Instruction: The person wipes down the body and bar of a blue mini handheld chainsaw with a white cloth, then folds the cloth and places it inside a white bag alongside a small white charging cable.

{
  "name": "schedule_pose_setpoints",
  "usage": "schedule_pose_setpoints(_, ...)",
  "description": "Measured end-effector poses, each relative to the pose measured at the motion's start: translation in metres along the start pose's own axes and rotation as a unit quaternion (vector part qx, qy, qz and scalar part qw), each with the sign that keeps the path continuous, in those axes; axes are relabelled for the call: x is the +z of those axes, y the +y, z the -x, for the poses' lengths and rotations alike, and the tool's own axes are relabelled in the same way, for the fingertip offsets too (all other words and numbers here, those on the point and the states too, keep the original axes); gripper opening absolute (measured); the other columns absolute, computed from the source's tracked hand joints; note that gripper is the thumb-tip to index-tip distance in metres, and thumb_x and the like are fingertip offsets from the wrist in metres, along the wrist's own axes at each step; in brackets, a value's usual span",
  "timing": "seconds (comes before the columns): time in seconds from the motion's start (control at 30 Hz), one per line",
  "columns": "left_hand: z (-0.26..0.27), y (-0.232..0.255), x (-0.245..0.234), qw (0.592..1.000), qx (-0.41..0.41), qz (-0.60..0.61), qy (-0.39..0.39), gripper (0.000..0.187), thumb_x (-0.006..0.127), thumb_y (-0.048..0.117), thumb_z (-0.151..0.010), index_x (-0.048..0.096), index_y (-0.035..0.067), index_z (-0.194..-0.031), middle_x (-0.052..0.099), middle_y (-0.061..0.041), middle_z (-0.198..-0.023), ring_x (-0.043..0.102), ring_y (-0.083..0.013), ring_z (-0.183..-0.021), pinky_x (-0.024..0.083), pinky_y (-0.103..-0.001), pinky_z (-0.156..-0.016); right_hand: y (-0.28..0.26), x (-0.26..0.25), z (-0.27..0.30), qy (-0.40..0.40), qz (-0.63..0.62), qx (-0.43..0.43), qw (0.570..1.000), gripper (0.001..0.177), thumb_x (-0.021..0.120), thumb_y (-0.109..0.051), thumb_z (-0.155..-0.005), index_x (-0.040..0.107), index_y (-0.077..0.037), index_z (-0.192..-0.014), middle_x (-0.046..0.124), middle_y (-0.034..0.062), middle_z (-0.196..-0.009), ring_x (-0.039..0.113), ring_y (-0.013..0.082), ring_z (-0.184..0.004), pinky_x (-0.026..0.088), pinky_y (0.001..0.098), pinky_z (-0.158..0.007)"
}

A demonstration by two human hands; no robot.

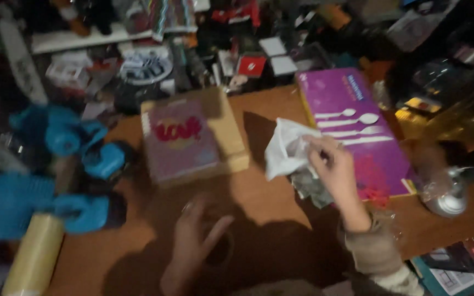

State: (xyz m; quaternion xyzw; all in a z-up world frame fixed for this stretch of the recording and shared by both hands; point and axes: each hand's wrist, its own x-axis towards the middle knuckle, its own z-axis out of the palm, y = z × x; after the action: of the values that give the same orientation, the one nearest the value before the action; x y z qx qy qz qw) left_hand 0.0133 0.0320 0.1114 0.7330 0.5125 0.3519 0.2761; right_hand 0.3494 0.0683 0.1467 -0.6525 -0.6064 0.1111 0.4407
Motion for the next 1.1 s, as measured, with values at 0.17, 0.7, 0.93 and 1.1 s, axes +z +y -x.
schedule_pose_setpoints(0.17, 0.002, 0.035, 0.013, 0.997, 0.036, 0.064, -0.029, 0.05, 0.076, 0.053, -0.085, 0.066, 0.007, -0.101, 0.075, -0.024, -0.089, 0.059, -0.0541, -0.122, 0.048, -0.065, -0.1, -0.059, 0.027, 0.098, -0.072, -0.007, -0.104, 0.992, 0.037, 0.066, 0.004, -0.083, 0.071, 0.0, -0.118, 0.071, 0.0259, -0.122, 0.068, 0.0446, -0.111, 0.058, 0.0513, -0.089)
schedule_pose_setpoints(0.7, 0.021, 0.053, 0.03, 0.981, 0.17, -0.013, -0.09, 0.024, 0.07, 0.004, -0.083, 0.056, 0.003, -0.102, 0.061, -0.017, -0.137, 0.068, -0.0351, -0.097, 0.057, -0.042, -0.075, -0.051, -0.005, 0.165, -0.03, 0.146, -0.211, 0.966, 0.039, 0.08, -0.014, -0.083, 0.069, -0.009, -0.12, 0.052, 0.0113, -0.13, 0.054, 0.0291, -0.118, 0.048, 0.039, -0.095)
schedule_pose_setpoints(0.93, 0.021, 0.051, 0.039, 0.963, 0.212, -0.088, -0.14, 0.026, 0.064, 0.009, -0.089, 0.057, 0.006, -0.114, 0.067, -0.011, -0.109, 0.067, -0.031, -0.077, 0.054, -0.042, -0.061, -0.075, 0.017, 0.132, -0.24, 0.104, -0.201, 0.944, 0.031, 0.064, -0.009, -0.081, 0.063, -0.005, -0.111, 0.063, 0.0101, -0.112, 0.062, 0.0295, -0.085, 0.05, 0.0408, -0.075)
schedule_pose_setpoints(1.1, 0.031, 0.055, 0.049, 0.951, 0.242, -0.098, -0.168, 0.031, 0.072, 0.018, -0.084, 0.055, 0.004, -0.107, 0.063, -0.015, -0.13, 0.067, -0.0347, -0.09, 0.054, -0.044, -0.07, -0.024, 0.087, 0.163, -0.243, -0.026, -0.022, 0.97, 0.017, 0.06, -0.011, -0.084, 0.059, -0.006, -0.1, 0.06, 0.0075, -0.095, 0.053, 0.0216, -0.08, 0.043, 0.0345, -0.073)
